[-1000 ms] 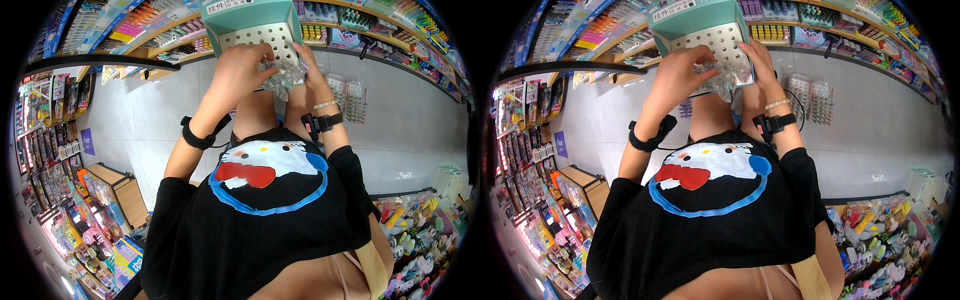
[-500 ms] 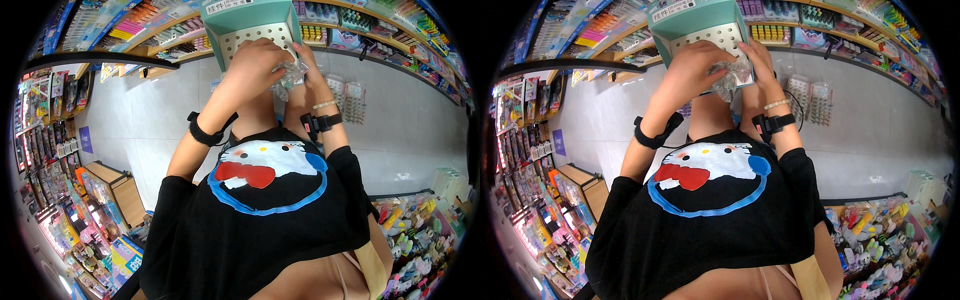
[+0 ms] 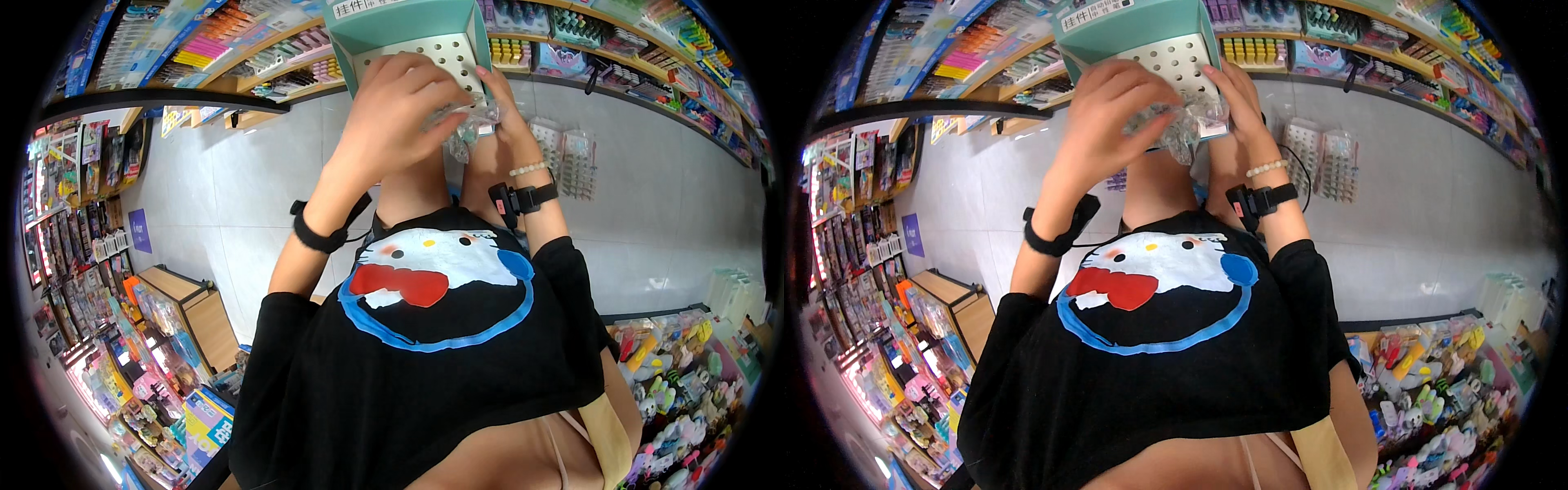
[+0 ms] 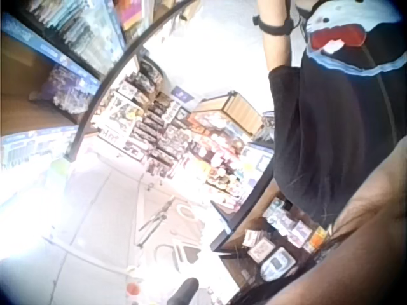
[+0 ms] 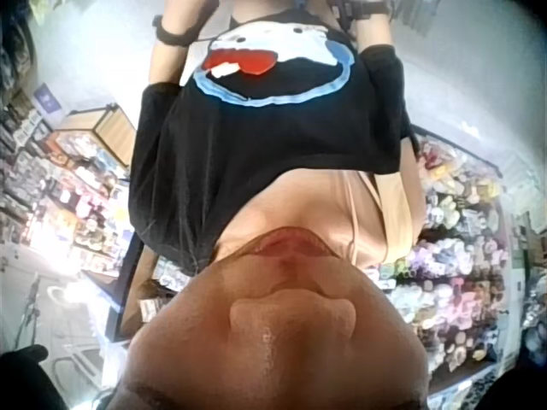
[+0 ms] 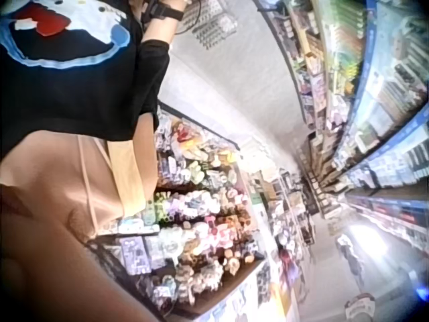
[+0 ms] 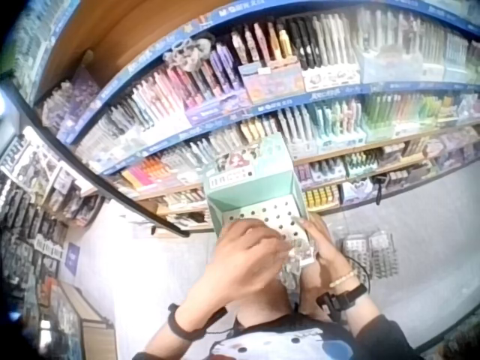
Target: The person organizes boxes of clear star-shaped ornaments by placing them into display bins on a store shelf.
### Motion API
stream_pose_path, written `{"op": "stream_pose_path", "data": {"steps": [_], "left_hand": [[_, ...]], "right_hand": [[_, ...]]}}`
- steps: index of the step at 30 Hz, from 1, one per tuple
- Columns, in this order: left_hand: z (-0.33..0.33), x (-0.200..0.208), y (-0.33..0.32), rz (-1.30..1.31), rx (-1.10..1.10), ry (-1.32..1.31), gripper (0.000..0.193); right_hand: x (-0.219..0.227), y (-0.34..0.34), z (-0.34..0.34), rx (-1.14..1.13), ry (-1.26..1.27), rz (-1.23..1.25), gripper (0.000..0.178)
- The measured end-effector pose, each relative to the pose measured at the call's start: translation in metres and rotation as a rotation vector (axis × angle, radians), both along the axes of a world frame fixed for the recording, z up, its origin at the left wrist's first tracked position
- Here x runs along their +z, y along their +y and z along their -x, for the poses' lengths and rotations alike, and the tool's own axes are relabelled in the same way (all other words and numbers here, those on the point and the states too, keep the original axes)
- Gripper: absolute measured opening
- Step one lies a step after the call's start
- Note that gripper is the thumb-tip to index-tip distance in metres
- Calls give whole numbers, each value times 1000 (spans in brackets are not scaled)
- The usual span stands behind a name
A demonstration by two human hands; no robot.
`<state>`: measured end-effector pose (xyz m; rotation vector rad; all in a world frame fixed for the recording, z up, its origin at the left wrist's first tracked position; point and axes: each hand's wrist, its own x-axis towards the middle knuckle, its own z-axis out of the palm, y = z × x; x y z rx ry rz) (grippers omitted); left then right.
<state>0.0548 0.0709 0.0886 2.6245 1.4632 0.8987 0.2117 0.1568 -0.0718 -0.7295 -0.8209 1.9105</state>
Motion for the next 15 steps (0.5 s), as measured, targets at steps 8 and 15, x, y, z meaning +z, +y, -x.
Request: {"op": "stream_pose_path", "data": {"steps": [8,15], "left_hand": [[-5,-9,-26,15,-21,286,28],[-3,-11,-23,-22,163,184,26]], "right_hand": [[-18,7,4,54,5,83,42],[-26,11,1,44,-7,86,48]]}}
